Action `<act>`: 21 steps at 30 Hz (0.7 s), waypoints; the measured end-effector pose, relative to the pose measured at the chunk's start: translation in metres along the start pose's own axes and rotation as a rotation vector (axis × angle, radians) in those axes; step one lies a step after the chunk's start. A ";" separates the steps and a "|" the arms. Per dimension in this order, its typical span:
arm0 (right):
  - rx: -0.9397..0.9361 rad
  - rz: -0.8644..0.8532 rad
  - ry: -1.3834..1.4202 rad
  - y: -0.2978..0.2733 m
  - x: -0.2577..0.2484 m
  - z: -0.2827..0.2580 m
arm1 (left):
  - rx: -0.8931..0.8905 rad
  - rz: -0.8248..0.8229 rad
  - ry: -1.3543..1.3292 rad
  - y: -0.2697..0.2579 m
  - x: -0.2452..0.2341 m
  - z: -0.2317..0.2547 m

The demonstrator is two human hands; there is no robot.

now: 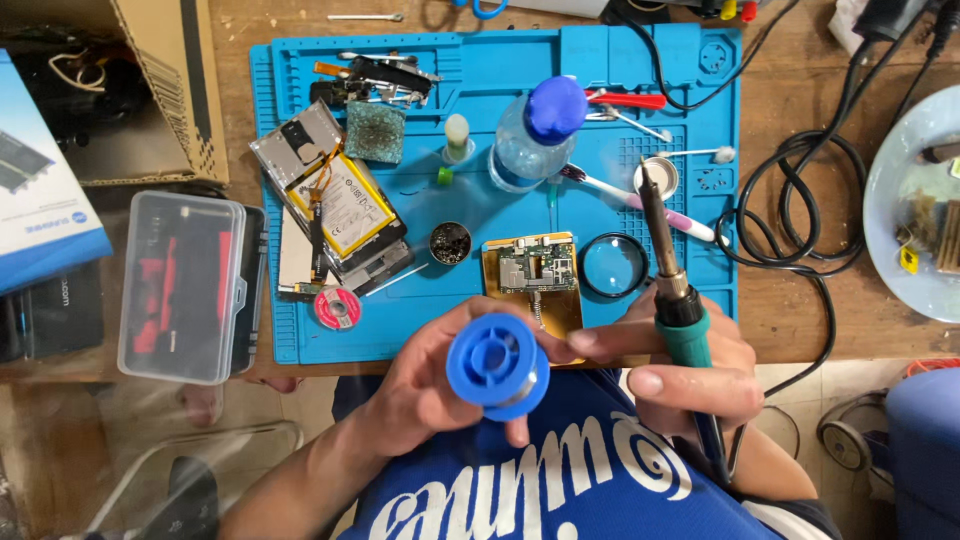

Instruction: The person solders a small circuit board held in a yellow alligator clip. They use a soldering iron and solder wire to apply solder to the board's components. The person also handles a spool of solder wire and a small container of solder balls during the process.

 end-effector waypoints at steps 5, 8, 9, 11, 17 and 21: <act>0.140 -0.078 -0.078 0.002 -0.004 -0.009 | 0.137 0.045 0.108 0.005 0.003 -0.001; 0.232 -0.100 -0.110 0.003 0.006 -0.008 | 0.236 0.137 0.395 0.007 0.003 -0.002; 0.242 -0.053 -0.122 0.003 0.011 -0.006 | 0.258 0.183 0.480 0.007 0.002 -0.004; 0.255 -0.045 -0.128 0.001 0.013 -0.005 | 0.221 0.202 0.585 0.005 0.005 -0.001; 0.204 -0.025 -0.121 0.002 0.017 -0.002 | 0.158 0.207 0.604 0.000 0.005 -0.009; 0.192 -0.034 -0.118 0.007 0.016 -0.002 | 0.171 0.215 0.609 0.000 0.001 -0.014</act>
Point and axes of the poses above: each hand's wrist, its own y-axis towards the middle knuckle, its own x-axis out of the palm, z = x × y, the point moved 1 cm from there along y, towards the middle knuckle, and after that the axes turned 12 degrees about y, right-handed, at the moved point
